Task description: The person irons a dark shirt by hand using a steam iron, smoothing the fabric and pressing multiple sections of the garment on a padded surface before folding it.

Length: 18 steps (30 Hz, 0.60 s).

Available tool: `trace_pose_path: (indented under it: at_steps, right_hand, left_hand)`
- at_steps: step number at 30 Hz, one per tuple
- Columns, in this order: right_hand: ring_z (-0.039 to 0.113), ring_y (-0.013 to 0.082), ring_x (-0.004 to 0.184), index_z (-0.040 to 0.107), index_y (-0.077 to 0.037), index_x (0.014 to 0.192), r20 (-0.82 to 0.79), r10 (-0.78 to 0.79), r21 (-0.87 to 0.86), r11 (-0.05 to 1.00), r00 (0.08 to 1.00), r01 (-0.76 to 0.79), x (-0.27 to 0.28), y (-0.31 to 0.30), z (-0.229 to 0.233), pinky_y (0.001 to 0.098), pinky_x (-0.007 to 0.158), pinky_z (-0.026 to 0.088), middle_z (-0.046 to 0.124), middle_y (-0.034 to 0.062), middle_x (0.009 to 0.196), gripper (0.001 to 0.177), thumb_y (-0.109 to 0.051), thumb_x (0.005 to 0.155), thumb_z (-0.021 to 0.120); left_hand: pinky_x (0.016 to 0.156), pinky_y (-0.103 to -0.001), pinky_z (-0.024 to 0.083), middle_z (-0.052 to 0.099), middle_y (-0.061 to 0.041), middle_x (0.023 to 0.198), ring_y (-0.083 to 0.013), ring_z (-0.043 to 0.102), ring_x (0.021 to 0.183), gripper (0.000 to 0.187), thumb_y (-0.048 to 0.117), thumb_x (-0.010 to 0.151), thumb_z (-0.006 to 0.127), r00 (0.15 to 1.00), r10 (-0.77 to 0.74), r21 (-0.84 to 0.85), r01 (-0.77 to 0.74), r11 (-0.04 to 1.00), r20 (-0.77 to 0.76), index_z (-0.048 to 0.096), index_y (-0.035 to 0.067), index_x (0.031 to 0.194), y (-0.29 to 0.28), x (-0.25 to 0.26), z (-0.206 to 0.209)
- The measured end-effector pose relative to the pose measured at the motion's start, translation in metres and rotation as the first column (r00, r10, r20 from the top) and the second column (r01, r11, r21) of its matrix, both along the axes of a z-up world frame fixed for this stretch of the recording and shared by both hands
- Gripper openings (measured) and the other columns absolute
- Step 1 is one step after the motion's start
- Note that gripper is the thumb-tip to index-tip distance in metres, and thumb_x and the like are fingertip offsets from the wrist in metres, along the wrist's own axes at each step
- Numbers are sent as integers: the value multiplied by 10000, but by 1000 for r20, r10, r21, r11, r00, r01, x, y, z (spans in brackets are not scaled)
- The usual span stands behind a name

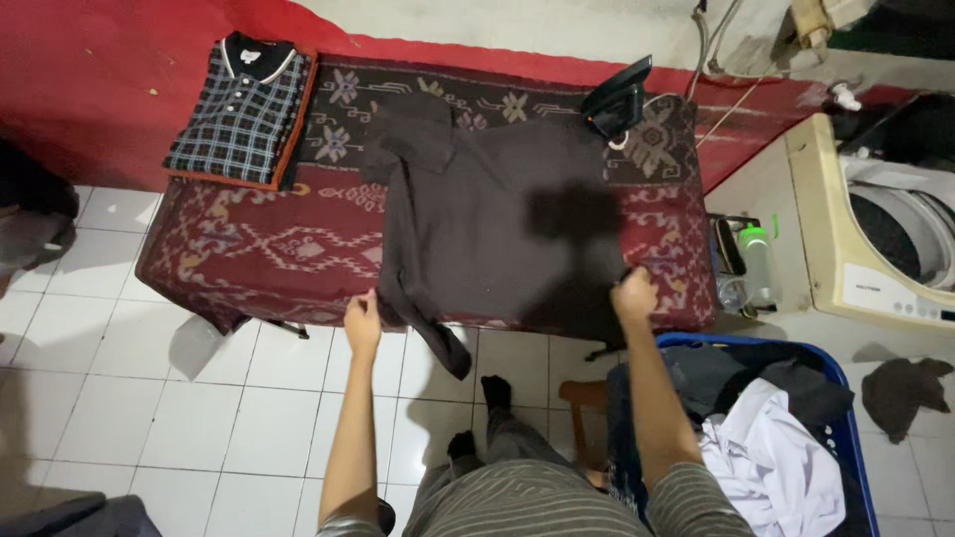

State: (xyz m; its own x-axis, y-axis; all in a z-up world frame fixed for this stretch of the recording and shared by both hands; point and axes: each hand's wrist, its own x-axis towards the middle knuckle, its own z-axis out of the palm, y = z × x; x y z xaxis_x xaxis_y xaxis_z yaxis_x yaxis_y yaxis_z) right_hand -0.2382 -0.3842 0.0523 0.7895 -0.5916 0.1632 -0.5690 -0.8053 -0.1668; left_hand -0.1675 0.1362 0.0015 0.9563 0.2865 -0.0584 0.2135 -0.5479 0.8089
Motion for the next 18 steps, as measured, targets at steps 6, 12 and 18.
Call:
trace_pose_path:
  at_steps: [6,12,18]
  right_hand:
    - [691,292,979,742,-30,1040,627,514,290,543,585,-788,22,114,-31,401,909,553,733,136,1030,176,-148,912,714]
    - [648,323,910,775,-66,969,517,611,269,549,599,-791,40,187,-50,401,801,533,716,101,943,211,-152,784,827]
    - [654,302,864,779,-83,831,526,522,262,651,672,-712,44,196,-61,397,765,533,717,72,883,74,-141,800,813]
  left_hand:
    - [925,-471,486,625,-258,1173,-425,611,1088,656,390,762,880,989,-24,77,13,997,147,591,-21,1184,-50,17,-3]
    - [935,-457,505,663,-196,1162,-374,643,1083,514,287,805,845,998,-27,37,25,999,60,605,35,1182,-45,19,-14]
    - [970,-453,500,655,-193,1182,-374,630,1118,496,290,824,826,998,-45,50,44,998,31,606,63,1206,-35,19,-13]
